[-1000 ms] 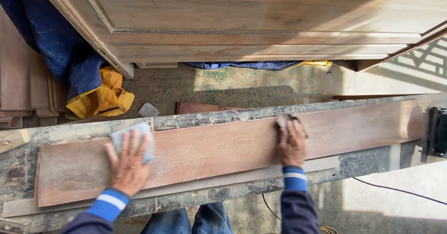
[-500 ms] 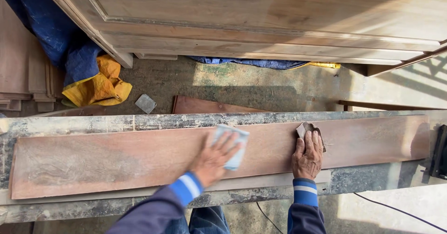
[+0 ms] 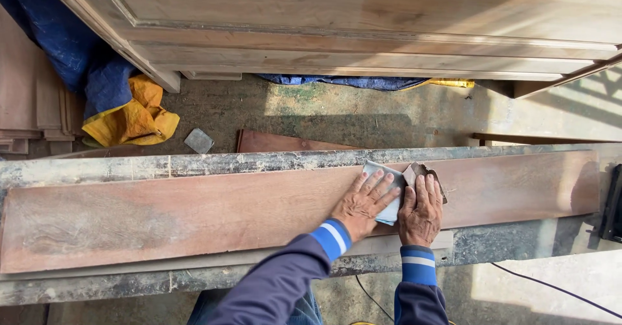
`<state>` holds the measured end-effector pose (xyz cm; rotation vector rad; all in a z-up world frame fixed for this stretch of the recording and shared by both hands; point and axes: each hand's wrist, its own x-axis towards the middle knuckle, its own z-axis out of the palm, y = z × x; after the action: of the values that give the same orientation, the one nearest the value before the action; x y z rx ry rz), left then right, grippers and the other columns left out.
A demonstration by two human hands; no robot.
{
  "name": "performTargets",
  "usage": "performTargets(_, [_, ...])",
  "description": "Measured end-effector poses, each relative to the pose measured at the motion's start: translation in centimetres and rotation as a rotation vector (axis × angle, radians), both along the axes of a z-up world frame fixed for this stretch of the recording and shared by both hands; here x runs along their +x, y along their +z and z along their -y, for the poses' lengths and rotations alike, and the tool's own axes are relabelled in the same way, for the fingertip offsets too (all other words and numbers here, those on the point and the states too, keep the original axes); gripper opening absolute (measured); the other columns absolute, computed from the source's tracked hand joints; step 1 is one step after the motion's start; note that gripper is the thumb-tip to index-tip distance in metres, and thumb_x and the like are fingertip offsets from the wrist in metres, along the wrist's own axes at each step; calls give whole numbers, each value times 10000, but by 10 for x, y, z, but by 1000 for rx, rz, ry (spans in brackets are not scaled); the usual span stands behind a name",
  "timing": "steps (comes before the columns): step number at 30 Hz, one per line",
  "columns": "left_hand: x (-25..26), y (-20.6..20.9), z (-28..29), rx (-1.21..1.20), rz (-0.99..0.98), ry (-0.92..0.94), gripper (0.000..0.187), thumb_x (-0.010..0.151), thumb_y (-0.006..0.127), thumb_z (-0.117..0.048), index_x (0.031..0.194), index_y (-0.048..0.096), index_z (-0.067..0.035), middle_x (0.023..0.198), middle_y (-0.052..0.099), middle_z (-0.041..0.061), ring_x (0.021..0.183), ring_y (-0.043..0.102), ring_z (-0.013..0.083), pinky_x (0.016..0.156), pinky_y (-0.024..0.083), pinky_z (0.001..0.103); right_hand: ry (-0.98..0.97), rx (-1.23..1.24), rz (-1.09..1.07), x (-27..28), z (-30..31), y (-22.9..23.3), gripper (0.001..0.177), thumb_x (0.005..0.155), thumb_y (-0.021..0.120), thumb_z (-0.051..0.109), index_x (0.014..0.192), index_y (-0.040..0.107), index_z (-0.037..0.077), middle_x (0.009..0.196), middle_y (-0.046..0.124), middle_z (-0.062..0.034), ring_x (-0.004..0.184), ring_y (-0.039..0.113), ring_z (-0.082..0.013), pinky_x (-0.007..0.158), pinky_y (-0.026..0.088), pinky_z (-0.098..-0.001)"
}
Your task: Sand a piece of wood manually with sandpaper and with an electric sander.
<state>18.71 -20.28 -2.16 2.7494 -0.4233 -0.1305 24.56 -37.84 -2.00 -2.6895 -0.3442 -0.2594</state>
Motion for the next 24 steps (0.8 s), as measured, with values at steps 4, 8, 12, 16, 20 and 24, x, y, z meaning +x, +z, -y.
performTargets(4, [-62, 20, -88, -153, -79, 38, 806, 875, 538, -138, 1615, 219, -147, 1710, 111, 131, 1582, 110, 306, 1287, 67, 474, -6, 25, -31, 1, 2, 6, 385, 1070, 582, 246, 1369, 661, 16, 1496, 580, -194, 1428, 496, -365, 1182, 387, -449])
performTargets(8, [-128, 42, -157, 45, -173, 164, 839, 868, 618, -299, 1599, 220, -190, 1690, 106, 114, 1547, 104, 314, 1237, 46, 494, 3, 9, -31, 2, 6, 6, 378, 1069, 580, 249, 1358, 671, 24, 1497, 587, -179, 1437, 490, -360, 1194, 375, -443])
performTargets(12, [-115, 34, -135, -133, -121, 210, 950, 778, 660, -408, 1557, 194, -128, 1681, 107, 171, 1543, 111, 384, 1189, 13, 551, -3, 9, 0, 3, 5, -1, 371, 1061, 588, 243, 1344, 678, 21, 1495, 593, -177, 1438, 496, -361, 1205, 376, -441])
performTargets(16, [-33, 17, -48, 40, -76, 67, 839, 877, 597, -239, 1630, 232, -169, 1713, 154, 145, 1580, 144, 319, 1275, 52, 495, -4, -23, 9, 2, 7, -5, 378, 1055, 595, 240, 1348, 680, 18, 1488, 597, -182, 1427, 501, -367, 1192, 383, -444])
performTargets(20, [-32, 4, -45, 2, 12, 4, 776, 914, 576, -304, 1621, 277, -193, 1718, 177, 104, 1582, 157, 297, 1287, 56, 498, 6, -12, 13, 4, 7, -3, 378, 1063, 592, 232, 1359, 674, 12, 1494, 592, -185, 1438, 501, -367, 1203, 382, -444])
performTargets(24, [-106, 46, -151, -141, -163, 183, 973, 732, 648, -412, 1565, 204, -176, 1661, 106, 119, 1532, 104, 316, 1230, 13, 528, 6, -4, 24, 2, 4, -13, 378, 1067, 578, 245, 1358, 668, 22, 1491, 597, -191, 1423, 509, -378, 1192, 398, -471])
